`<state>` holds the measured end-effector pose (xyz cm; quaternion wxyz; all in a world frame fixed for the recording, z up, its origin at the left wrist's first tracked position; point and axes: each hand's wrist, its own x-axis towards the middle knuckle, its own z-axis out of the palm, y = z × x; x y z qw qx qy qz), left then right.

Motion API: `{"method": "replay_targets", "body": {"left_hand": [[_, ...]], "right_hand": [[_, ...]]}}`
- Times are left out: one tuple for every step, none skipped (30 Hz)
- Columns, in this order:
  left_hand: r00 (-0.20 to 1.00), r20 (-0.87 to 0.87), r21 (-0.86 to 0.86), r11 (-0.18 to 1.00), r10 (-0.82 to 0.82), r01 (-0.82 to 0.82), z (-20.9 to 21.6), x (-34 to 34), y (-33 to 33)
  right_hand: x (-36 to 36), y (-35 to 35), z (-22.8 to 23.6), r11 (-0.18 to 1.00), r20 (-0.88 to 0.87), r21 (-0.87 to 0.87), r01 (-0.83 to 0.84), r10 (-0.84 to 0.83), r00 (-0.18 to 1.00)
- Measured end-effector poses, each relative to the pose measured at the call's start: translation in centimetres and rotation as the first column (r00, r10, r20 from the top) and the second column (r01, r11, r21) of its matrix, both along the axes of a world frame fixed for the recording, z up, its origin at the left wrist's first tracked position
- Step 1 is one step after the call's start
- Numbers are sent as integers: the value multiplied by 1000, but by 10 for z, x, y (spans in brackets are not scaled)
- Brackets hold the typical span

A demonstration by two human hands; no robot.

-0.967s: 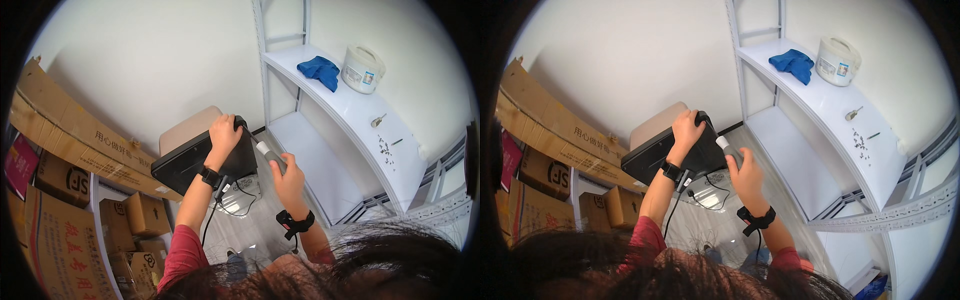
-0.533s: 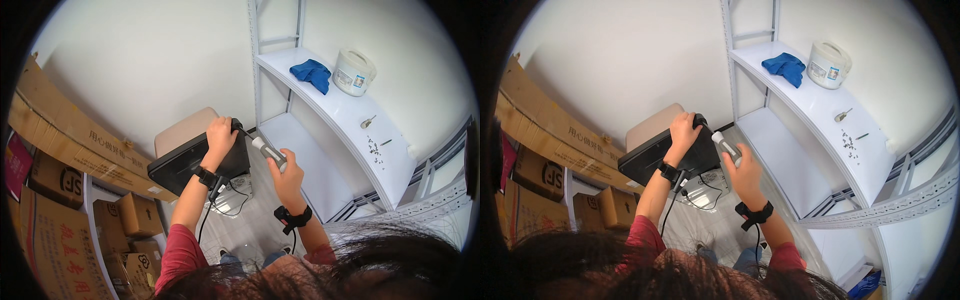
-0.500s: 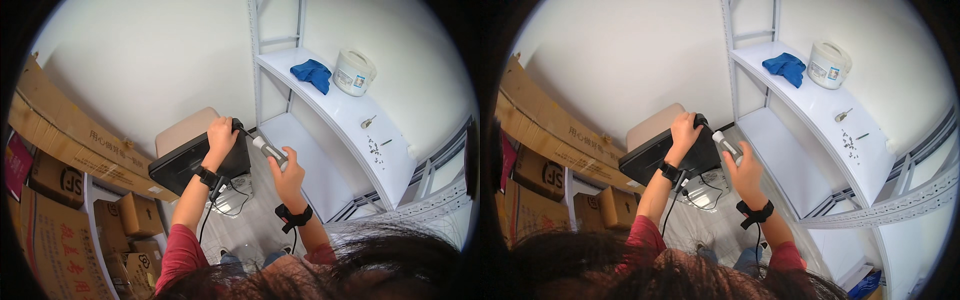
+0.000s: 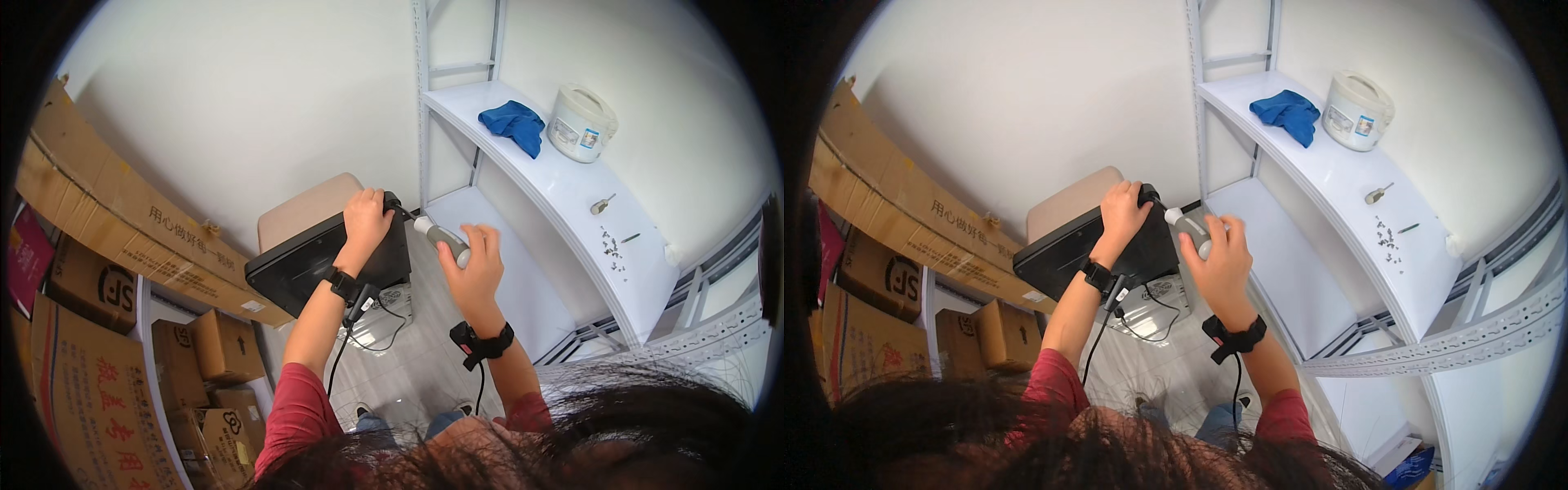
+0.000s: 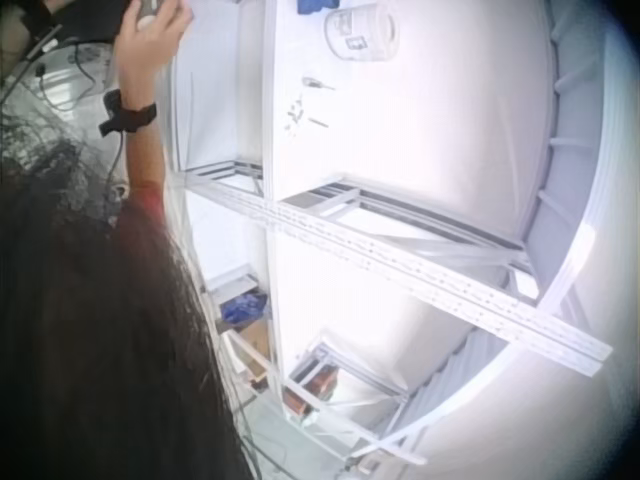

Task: The person uses a power screwdriver to remove screws from the back panel of a small appliance, detaches the panel, and then reattaches it by driving screws back in. The person also handles a screwdriver bit and briefly adjusts the device's position.

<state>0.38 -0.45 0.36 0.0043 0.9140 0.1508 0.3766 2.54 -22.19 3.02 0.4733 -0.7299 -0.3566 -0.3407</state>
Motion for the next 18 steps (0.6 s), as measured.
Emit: {"method": "replay_targets", "body": {"left_hand": [[1000,-4,-1,1000,-5,5,1,1,-1],[1000,-8,-2,1000,-9,9,2,3,-1],[1000,-12,-3,1000,-15,15,3,5,-2],[1000,-19,-9,1000,-8,8,2,4,0],[1000,-26,-15,1000,-3,3,1,5,1],[999,-32,-22,1000,1,-1,1,6,2],[999,-44,-31,999,14,-15,-1,5,3],[998,-57,-39,999,27,-29,-2,4,5],[997,-69,-48,998,40,-43,-4,3,6],[998,-52,-39,999,32,-34,-4,3,6],[999,-36,-30,999,25,-26,-4,3,6],[1000,-19,-20,1000,19,-19,-4,2,6],[1000,-20,-21,1000,16,-16,-3,4,3],[1000,-20,-21,1000,13,-14,-2,5,1],[1000,-21,-21,1000,11,-11,-1,7,-1],[999,-31,-26,1000,16,-17,-1,6,0],[999,-41,-31,999,21,-22,-1,6,1],[998,-50,-36,999,25,-27,-1,6,2]], "right_hand": [[4,3,-2,1000,40,6,6,-7,999],[8,6,-6,1000,79,13,13,-14,997],[11,7,-9,1000,119,19,19,-22,993],[12,7,-12,999,109,4,-40,39,993],[14,6,-14,995,99,-10,-98,98,990],[16,5,-15,988,88,-24,-154,156,984],[12,5,-10,984,24,-28,-173,174,984],[8,3,-4,981,-40,-32,-192,190,981],[3,1,2,977,-104,-34,-210,205,973],[0,-4,7,971,-116,-71,-228,219,969],[-4,-9,10,963,-129,-108,-248,233,964],[-6,-12,11,953,-142,-144,-268,248,958],[-4,-14,7,951,-133,-164,-261,241,961],[0,-16,-1,950,-123,-184,-254,234,964],[2,-17,-5,947,-114,-204,-247,228,967],[2,-16,-7,954,-143,-181,-240,215,966],[1,-15,-8,960,-173,-159,-231,203,964],[1,-14,-9,966,-202,-137,-220,191,961]]}}
